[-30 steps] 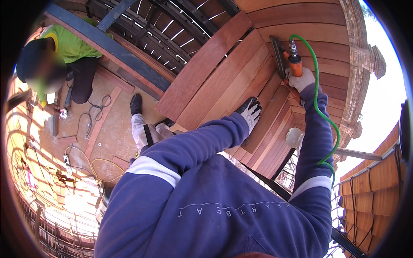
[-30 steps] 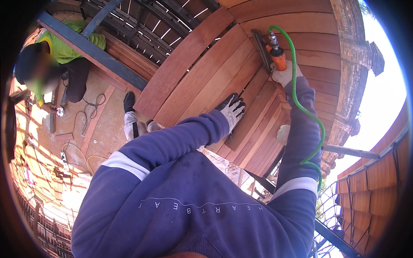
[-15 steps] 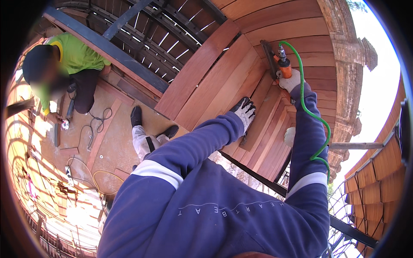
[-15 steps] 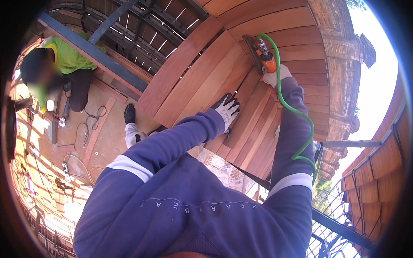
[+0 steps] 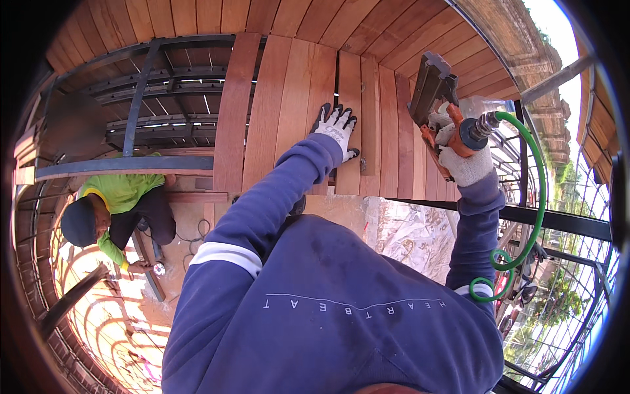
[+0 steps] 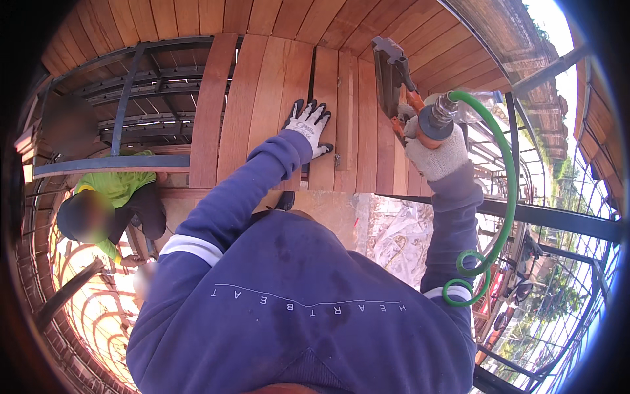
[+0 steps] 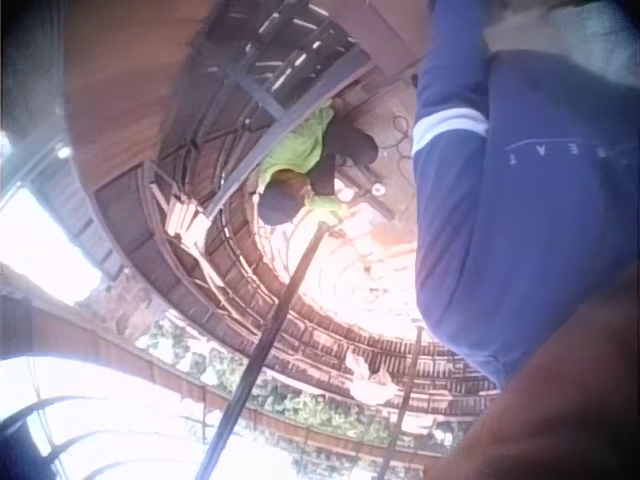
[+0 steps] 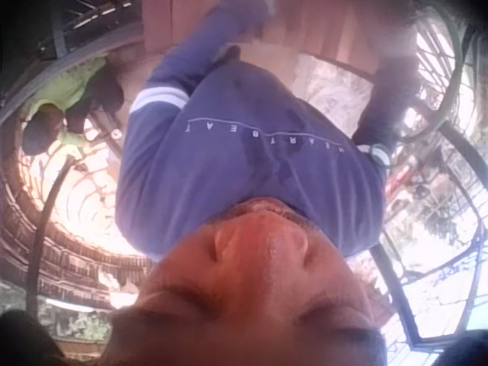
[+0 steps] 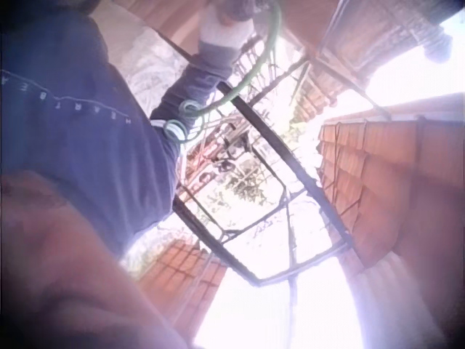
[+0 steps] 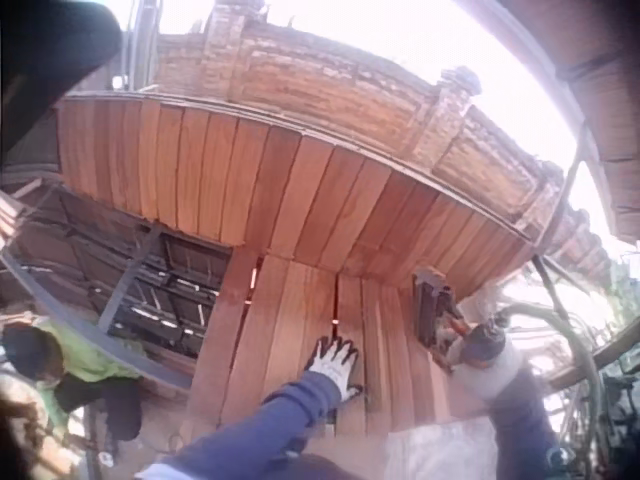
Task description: The person is positioning wooden planks onto a metal frame and securing them using a nail gun, adjusting the alignment of each plank by hand.
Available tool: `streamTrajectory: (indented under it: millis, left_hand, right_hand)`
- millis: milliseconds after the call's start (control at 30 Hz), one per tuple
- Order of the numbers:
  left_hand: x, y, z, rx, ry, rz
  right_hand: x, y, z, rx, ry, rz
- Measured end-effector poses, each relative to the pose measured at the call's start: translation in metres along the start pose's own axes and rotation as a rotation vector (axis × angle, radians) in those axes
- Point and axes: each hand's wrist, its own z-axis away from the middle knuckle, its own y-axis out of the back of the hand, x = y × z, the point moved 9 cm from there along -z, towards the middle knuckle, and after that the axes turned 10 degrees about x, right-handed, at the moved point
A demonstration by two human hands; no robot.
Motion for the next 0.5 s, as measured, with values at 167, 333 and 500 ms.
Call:
streamTrajectory:
  millis: [167, 333, 500]
  left_hand:
    - [0.006, 0.002, 0.002, 0.022, -0.052, -0.041]
    - [0.012, 0.015, 0.029, 0.134, -0.093, 0.120]
    - [0.050, 0.060, 0.064, 0.329, -0.068, 0.519]
  right_hand:
    - [0.084, 0.015, 0.108, 0.357, -0.169, -0.163]
    - [0.102, 0.005, 0.172, 0.590, -0.298, -0.420]
    - [0.119, -0.026, 0.219, 0.859, -0.374, -0.905]
